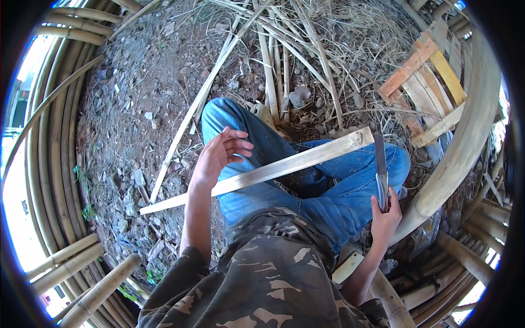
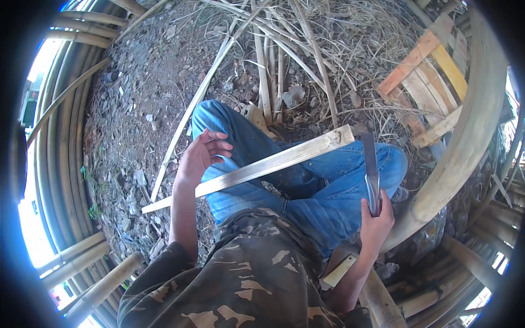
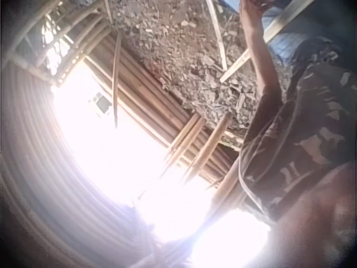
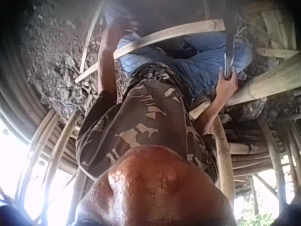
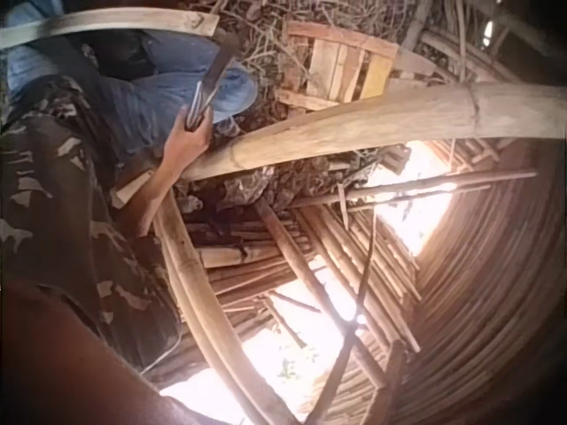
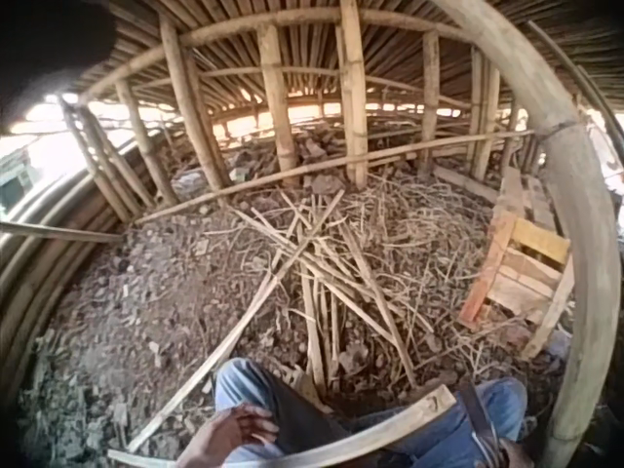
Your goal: Scraping and shaping a strip of bamboo using a large metal blade while sitting cross-legged in a bamboo structure.
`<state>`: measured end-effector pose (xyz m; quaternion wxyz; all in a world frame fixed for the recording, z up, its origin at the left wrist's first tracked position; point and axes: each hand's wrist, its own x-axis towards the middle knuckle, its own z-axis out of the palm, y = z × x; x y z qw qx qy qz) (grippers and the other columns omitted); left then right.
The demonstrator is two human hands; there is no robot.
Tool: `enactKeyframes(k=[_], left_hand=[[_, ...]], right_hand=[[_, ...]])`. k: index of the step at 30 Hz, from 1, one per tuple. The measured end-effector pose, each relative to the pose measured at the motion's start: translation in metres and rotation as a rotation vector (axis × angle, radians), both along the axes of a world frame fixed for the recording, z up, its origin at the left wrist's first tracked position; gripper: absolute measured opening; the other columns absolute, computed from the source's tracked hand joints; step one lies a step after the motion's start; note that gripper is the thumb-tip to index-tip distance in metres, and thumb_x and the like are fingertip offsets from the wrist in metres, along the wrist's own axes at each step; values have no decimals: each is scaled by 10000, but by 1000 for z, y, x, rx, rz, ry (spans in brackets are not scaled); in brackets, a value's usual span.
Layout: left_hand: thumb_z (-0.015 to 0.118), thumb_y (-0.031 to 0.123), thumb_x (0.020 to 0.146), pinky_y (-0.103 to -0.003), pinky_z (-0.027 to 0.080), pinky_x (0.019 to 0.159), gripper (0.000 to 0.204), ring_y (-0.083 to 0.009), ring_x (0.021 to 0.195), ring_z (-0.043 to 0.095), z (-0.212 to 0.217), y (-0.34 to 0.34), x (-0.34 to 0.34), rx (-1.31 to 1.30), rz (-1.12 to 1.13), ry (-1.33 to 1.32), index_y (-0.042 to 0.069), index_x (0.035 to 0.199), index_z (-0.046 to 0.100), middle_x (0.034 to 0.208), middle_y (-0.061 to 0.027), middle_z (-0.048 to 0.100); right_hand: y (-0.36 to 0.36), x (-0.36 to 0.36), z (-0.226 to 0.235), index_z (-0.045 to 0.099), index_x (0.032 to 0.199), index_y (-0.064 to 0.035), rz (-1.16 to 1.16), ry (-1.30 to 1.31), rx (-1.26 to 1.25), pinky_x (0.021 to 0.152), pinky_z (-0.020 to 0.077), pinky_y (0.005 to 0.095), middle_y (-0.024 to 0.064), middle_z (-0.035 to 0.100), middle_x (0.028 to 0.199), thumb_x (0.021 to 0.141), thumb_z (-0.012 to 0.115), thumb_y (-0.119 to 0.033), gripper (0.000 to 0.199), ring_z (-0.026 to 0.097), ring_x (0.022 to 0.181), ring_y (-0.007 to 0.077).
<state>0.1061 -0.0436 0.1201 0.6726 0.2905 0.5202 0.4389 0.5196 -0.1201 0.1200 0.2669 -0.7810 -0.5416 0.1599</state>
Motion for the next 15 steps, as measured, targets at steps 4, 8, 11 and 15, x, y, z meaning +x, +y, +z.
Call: enactKeyframes(k=[4,8,11,15], left_hand=[[322,449,1013,-305,466,754,478,-172,853,639,7,-6,4,-17,13,-46,54,1125,567,968,-94,668],[319,438,1016,-308,470,762,487,-181,854,642,12,-7,10,35,35,38,36,1118,574,969,-109,669],[338,408,1023,-321,485,772,493,-199,864,653,21,-9,19,281,94,321,-7,1105,590,965,-136,674],[380,380,1029,-293,489,763,436,-168,859,657,27,-5,24,359,80,364,17,1102,610,947,-96,686]], right_hand=[[-1,-3,-3,607,1162,-14,17,-33,-11,737,468,406,154,609,962,743,775,-113,462,590,841,309],[-1,-3,-7,598,1168,-21,33,-48,-8,732,460,406,135,585,933,740,781,-125,477,573,816,295],[-4,0,-8,582,1177,-25,50,-43,22,742,452,408,128,571,953,744,779,-127,487,563,832,282],[-2,3,-7,568,1195,-26,32,-3,-18,781,449,397,139,574,1017,763,774,-150,494,559,881,285]])
